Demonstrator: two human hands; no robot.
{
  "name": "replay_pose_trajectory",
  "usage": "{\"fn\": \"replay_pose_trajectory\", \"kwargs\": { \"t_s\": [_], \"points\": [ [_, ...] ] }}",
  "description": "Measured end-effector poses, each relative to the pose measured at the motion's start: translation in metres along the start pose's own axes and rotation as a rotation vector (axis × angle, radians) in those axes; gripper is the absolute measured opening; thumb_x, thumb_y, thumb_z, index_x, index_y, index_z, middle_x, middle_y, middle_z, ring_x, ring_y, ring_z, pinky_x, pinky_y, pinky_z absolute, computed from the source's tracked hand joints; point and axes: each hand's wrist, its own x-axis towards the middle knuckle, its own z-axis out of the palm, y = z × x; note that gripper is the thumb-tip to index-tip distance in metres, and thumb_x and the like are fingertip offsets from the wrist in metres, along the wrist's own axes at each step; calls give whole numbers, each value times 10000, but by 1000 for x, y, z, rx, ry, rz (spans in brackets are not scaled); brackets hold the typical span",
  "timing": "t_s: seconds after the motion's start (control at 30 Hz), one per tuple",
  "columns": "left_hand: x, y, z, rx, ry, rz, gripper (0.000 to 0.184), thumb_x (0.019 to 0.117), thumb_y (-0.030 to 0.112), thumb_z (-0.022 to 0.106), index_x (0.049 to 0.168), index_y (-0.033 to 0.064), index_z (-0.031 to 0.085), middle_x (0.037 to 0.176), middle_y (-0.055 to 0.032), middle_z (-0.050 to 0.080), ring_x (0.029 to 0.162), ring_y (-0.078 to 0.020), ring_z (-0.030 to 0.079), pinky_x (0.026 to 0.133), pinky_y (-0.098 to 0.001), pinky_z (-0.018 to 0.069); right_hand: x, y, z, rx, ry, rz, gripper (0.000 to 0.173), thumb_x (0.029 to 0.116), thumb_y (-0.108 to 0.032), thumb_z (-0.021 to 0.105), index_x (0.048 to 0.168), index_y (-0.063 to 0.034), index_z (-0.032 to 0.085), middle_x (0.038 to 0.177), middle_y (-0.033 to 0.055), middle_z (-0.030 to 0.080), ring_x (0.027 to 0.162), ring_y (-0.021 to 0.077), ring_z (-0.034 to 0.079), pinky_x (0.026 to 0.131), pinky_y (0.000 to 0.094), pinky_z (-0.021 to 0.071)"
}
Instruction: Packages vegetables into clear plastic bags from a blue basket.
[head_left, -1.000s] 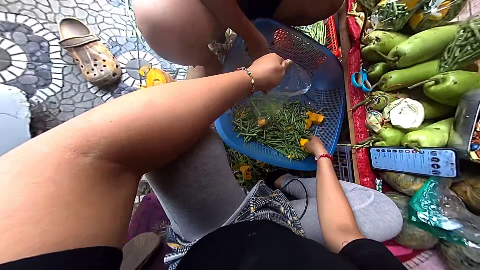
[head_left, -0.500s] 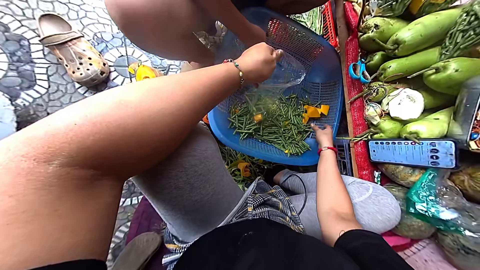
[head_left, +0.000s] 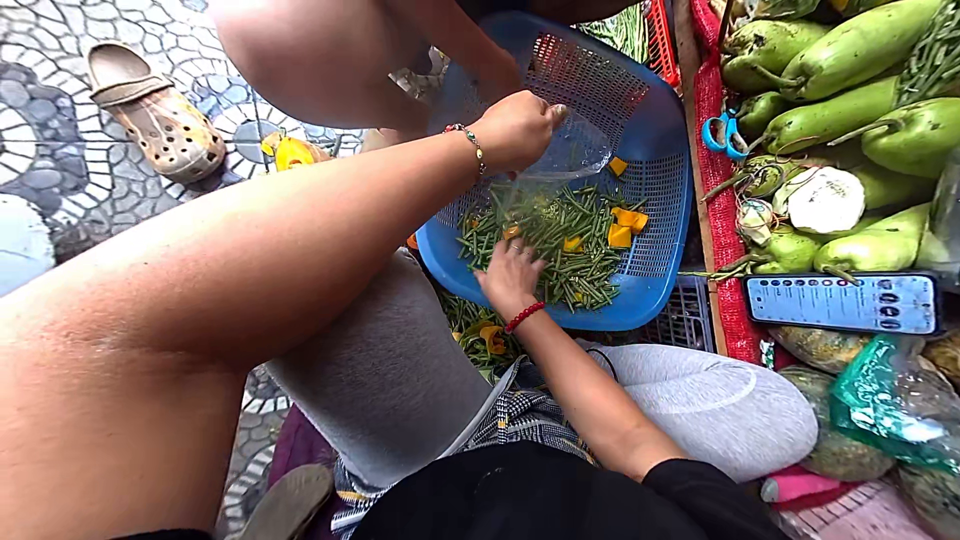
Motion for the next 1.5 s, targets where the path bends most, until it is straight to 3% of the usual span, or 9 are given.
{"fn": "replay_pose_trajectory", "kwargs": {
  "t_s": [0.07, 0.17, 0.23, 0.37, 0.57, 0.9, 0.97, 1.1, 1.5],
  "points": [
    [0, 0, 1, -9, -2, 7, 552, 1150, 384, 246, 1119, 8, 649, 832, -104, 526, 667, -201, 502, 635, -388, 451, 13, -9, 7, -1, 57, -301, 436, 951, -275, 698, 1252, 39, 657, 1327, 272, 613, 1301, 439, 543, 1014, 614, 456],
    [1, 1, 1, -14, -8, 16, 550, 1151, 380, 246, 1105, 0, 641, 856, -111, 539, 699, -209, 522, 661, -400, 465, 49, -4, 24, -62, 30, -643, 435, 991, -160, 598, 1420, -90, 609, 1528, 191, 513, 1474, 377, 407, 1180, 587, 327],
    [2, 0, 3, -21, 2, 20, 545, 1152, 375, 250, 1112, 1, 643, 870, -116, 547, 715, -214, 527, 672, -407, 465, 62, 13, 31, -136, 1, -670, 519, 994, -199, 586, 1509, -159, 532, 1590, 169, 446, 1527, 388, 311, 1214, 647, 223],
    [3, -1, 2, -35, 3, 7, 548, 1150, 389, 255, 1117, 9, 649, 921, -137, 585, 753, -223, 571, 702, -421, 495, 56, 73, 35, -242, 166, -836, 348, 942, -303, 617, 1206, -102, 723, 1323, 206, 649, 1345, 444, 526, 1156, 648, 341],
    [-1, 3, 3, 6, -25, 46, 545, 1156, 349, 233, 1155, -14, 640, 951, -169, 600, 810, -264, 602, 745, -457, 508, 26, 155, 4, -340, 76, -936, 222, 903, -228, 655, 1039, -83, 755, 1278, 206, 673, 1353, 400, 540, 1147, 631, 372],
    [-1, 4, 3, 15, -46, 64, 559, 1152, 371, 247, 980, -14, 614, 814, -128, 529, 672, -228, 534, 640, -415, 477, 13, 201, -53, 92, 71, -370, 318, 896, -104, 597, 1164, 55, 662, 1372, 287, 555, 1318, 474, 498, 1070, 635, 406],
    [0, 7, 4, 19, -47, 64, 558, 1152, 372, 247, 981, -13, 614, 835, -135, 543, 694, -234, 551, 657, -423, 488, 24, 197, -50, 198, 85, -219, 545, 975, -325, 636, 1390, 18, 554, 1546, 288, 407, 1421, 481, 404, 1120, 644, 369],
    [1, 7, 8, 20, -49, 56, 557, 1152, 372, 241, 1002, -6, 622, 849, -137, 552, 716, -245, 562, 663, -434, 485, 41, 165, -28, 205, 51, -24, 1065, 838, -705, 697, 1652, -197, 237, 1715, 212, 78, 1557, 461, 147, 1181, 691, 243],
    [-3, 2, 7, 24, -55, 42, 537, 1154, 357, 250, 1056, -5, 634, 830, -122, 533, 693, -228, 532, 662, -417, 477, 4, 131, 7, -60, 16, 94, 923, 821, -544, 806, 1578, -218, 391, 1646, 270, 252, 1499, 485, 276, 1049, 694, 389]
  ]
}}
